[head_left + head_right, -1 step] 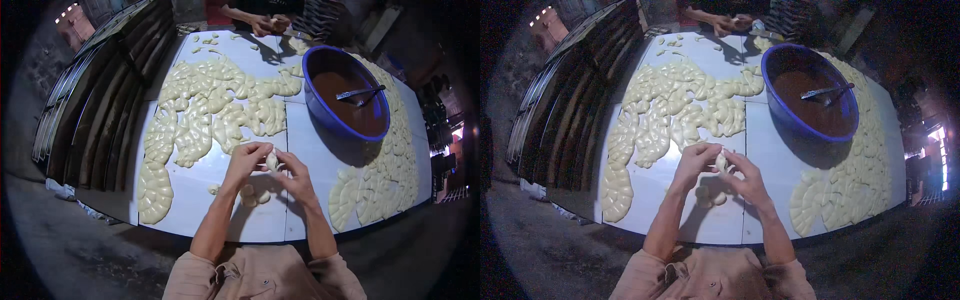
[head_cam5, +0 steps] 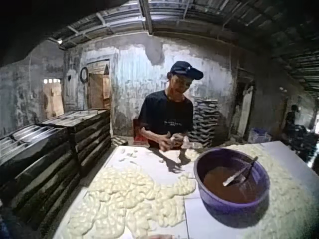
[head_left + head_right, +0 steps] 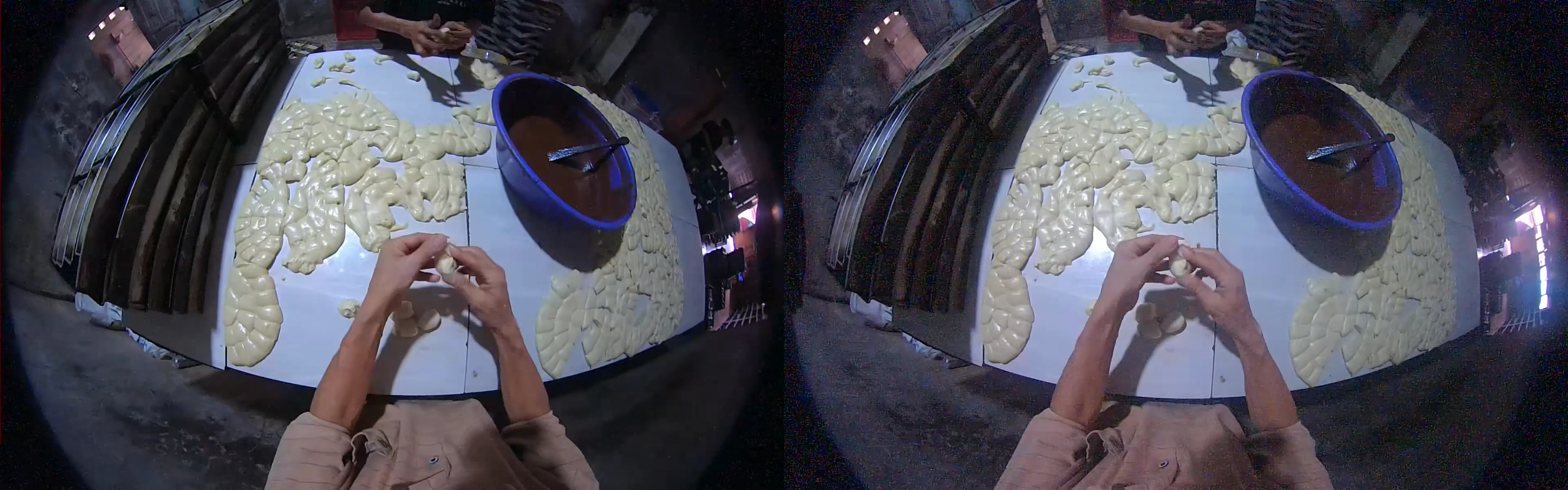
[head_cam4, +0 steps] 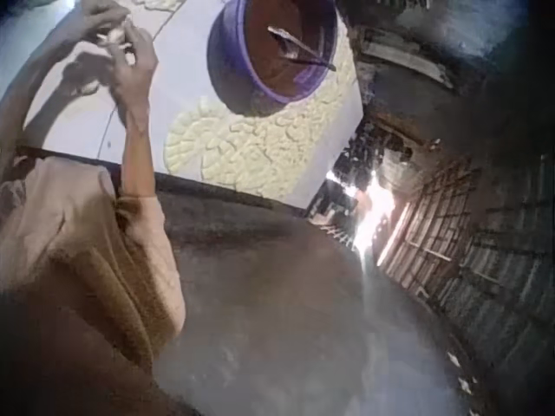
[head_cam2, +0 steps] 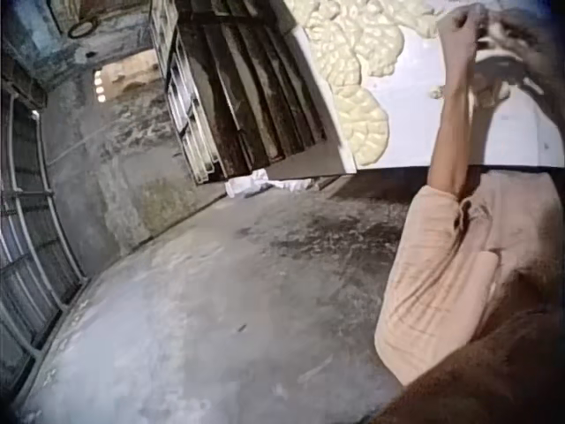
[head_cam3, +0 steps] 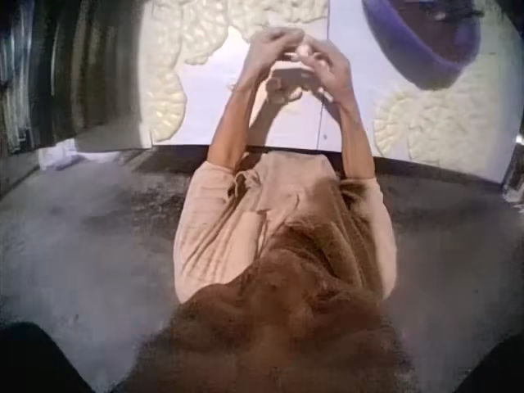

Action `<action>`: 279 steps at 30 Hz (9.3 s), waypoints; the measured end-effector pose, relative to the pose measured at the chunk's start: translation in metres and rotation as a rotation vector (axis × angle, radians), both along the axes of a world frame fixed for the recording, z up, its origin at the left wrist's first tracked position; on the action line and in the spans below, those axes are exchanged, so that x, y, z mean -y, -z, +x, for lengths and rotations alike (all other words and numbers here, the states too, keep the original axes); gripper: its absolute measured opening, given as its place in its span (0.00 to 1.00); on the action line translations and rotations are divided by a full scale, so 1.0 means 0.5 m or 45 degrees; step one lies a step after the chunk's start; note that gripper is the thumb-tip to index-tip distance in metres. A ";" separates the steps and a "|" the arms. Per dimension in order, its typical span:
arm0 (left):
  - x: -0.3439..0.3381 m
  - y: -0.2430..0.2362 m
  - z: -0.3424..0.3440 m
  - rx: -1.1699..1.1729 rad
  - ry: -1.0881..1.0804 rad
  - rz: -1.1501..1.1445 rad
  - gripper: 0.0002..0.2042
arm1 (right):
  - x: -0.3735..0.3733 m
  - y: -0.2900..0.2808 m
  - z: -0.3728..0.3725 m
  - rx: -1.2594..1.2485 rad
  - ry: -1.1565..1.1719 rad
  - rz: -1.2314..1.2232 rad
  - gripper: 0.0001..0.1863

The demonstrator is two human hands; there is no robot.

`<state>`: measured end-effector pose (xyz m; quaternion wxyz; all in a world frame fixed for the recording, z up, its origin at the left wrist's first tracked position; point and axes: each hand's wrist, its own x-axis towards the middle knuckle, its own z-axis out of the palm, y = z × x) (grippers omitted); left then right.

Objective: The person dips dough pieces into chocolate filling, shapes the dough into rolls by hand, and arranges the dough rolls inside baking tins.

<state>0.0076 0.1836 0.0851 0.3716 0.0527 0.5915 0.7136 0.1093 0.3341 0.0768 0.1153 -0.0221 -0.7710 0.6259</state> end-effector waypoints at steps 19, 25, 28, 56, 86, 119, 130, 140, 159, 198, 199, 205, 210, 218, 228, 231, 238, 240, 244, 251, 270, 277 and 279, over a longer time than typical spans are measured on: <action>0.018 0.035 0.073 -0.135 0.125 0.171 0.12 | 0.022 0.083 0.003 -0.414 0.476 0.381 0.14; 0.040 0.056 0.071 -0.337 -0.052 -0.022 0.15 | 0.061 0.011 0.024 -0.187 0.359 0.191 0.11; 0.062 0.055 0.084 -0.138 -0.015 -0.046 0.24 | 0.034 0.022 0.041 -0.232 0.102 0.386 0.11; 0.170 0.076 0.126 -1.227 0.321 -0.750 0.46 | 0.024 0.031 -0.006 0.303 -0.210 0.865 0.35; -0.187 0.050 0.155 -0.923 -0.456 0.435 0.43 | -0.027 -0.071 0.062 0.000 0.102 -1.472 0.12; -0.286 -0.001 0.110 0.233 -0.001 0.524 0.23 | -0.296 -0.071 -0.064 0.094 0.082 -0.916 0.09; -0.089 0.042 0.079 0.170 -0.428 0.239 0.13 | -0.048 0.012 0.005 -0.082 0.295 0.299 0.27; -0.008 0.039 0.035 -0.097 -0.114 -0.023 0.16 | 0.036 0.040 -0.021 0.201 0.247 -0.243 0.10; 0.012 0.075 0.099 -0.068 0.023 0.222 0.12 | 0.029 0.099 0.018 -0.324 0.451 0.302 0.11; 0.191 0.097 -0.091 -0.859 -0.198 -0.855 0.14 | 0.107 0.130 -0.314 0.287 0.224 0.961 0.22; 0.195 0.096 -0.099 -0.859 -0.210 -0.843 0.13 | 0.104 0.124 -0.315 0.334 0.201 0.868 0.22; 0.202 0.105 -0.122 -0.839 -0.257 -0.862 0.12 | 0.115 0.077 -0.241 0.314 0.220 0.659 0.25; 0.182 0.116 -0.140 -1.059 -0.224 -0.773 0.10 | 0.161 0.128 -0.230 -0.037 0.122 1.097 0.21; 0.147 0.125 -0.162 -1.585 -0.007 -0.849 0.11 | 0.115 0.139 -0.229 0.477 0.242 -0.464 0.11; 0.136 0.138 -0.175 -1.534 -0.154 -0.527 0.05 | 0.108 0.108 -0.243 0.057 0.133 0.952 0.16; 0.135 0.127 -0.176 -1.321 -0.003 -0.612 0.06 | 0.112 0.090 -0.244 0.288 0.197 0.523 0.12; 0.129 0.121 -0.181 -1.404 -0.041 -0.611 0.09 | 0.105 0.090 -0.241 0.547 0.083 -0.580 0.13; 0.123 0.132 -0.184 -1.418 -0.059 -0.578 0.09 | 0.080 0.105 -0.244 0.641 0.050 -0.479 0.12; 0.116 0.141 -0.182 -1.400 -0.068 -0.470 0.08 | 0.088 0.088 -0.255 0.475 -0.036 0.086 0.17; 0.118 0.127 -0.178 -1.326 -0.025 -0.492 0.14 | 0.083 0.076 -0.256 0.575 0.093 0.043 0.17; 0.125 0.160 -0.162 -1.466 -0.145 -0.739 0.06 | 0.009 0.115 -0.194 0.342 0.178 -1.035 0.09; 0.133 0.125 -0.140 -1.432 -0.049 -0.719 0.26 | 0.031 0.091 -0.200 0.374 0.102 0.821 0.23; 0.122 0.127 -0.135 -1.542 -0.048 -0.851 0.27 | 0.043 0.084 -0.206 0.497 0.052 0.856 0.23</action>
